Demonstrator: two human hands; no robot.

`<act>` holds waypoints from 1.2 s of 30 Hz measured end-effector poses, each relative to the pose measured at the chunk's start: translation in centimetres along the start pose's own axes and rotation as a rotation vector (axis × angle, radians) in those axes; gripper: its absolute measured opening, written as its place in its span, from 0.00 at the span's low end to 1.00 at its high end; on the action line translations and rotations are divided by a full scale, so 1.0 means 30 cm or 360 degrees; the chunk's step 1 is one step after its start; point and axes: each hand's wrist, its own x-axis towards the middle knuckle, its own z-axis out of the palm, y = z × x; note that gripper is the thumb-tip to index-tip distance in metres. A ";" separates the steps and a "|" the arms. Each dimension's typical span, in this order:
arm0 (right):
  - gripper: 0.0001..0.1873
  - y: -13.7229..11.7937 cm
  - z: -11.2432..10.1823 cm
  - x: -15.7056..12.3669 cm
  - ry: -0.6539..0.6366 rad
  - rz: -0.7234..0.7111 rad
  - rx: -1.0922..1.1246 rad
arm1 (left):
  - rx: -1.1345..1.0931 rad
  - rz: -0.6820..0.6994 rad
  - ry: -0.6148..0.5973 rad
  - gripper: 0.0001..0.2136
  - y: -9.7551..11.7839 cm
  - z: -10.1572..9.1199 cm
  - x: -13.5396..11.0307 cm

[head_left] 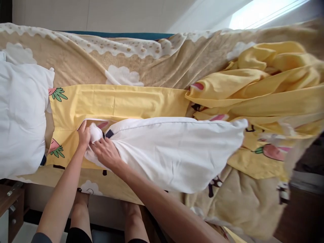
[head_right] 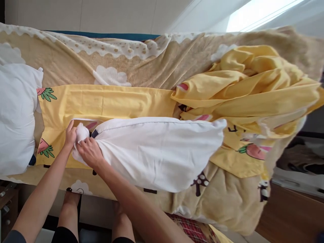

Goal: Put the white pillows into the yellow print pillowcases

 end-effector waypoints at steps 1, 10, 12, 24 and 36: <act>0.18 -0.016 0.003 0.017 -0.0047 -0.0047 0.0026 | 0.0024 0.0026 -0.0002 0.25 0.022 -0.009 0.003; 0.28 0.136 -0.073 0.168 0.0058 0.0378 0.0070 | 0.0350 -0.0263 0.0102 0.21 -0.024 -0.093 -0.165; 0.29 0.127 -0.070 0.171 0.0114 0.0377 -0.0029 | 0.0547 -0.0274 -0.0034 0.22 -0.063 -0.105 -0.225; 0.26 0.048 0.103 0.076 0.0145 -0.0331 -0.0240 | 0.1059 0.0838 -0.1199 0.11 0.022 -0.248 -0.300; 0.11 0.004 0.057 0.217 0.0535 -0.0434 0.0067 | 0.1258 0.1469 -0.0819 0.09 0.188 -0.338 -0.227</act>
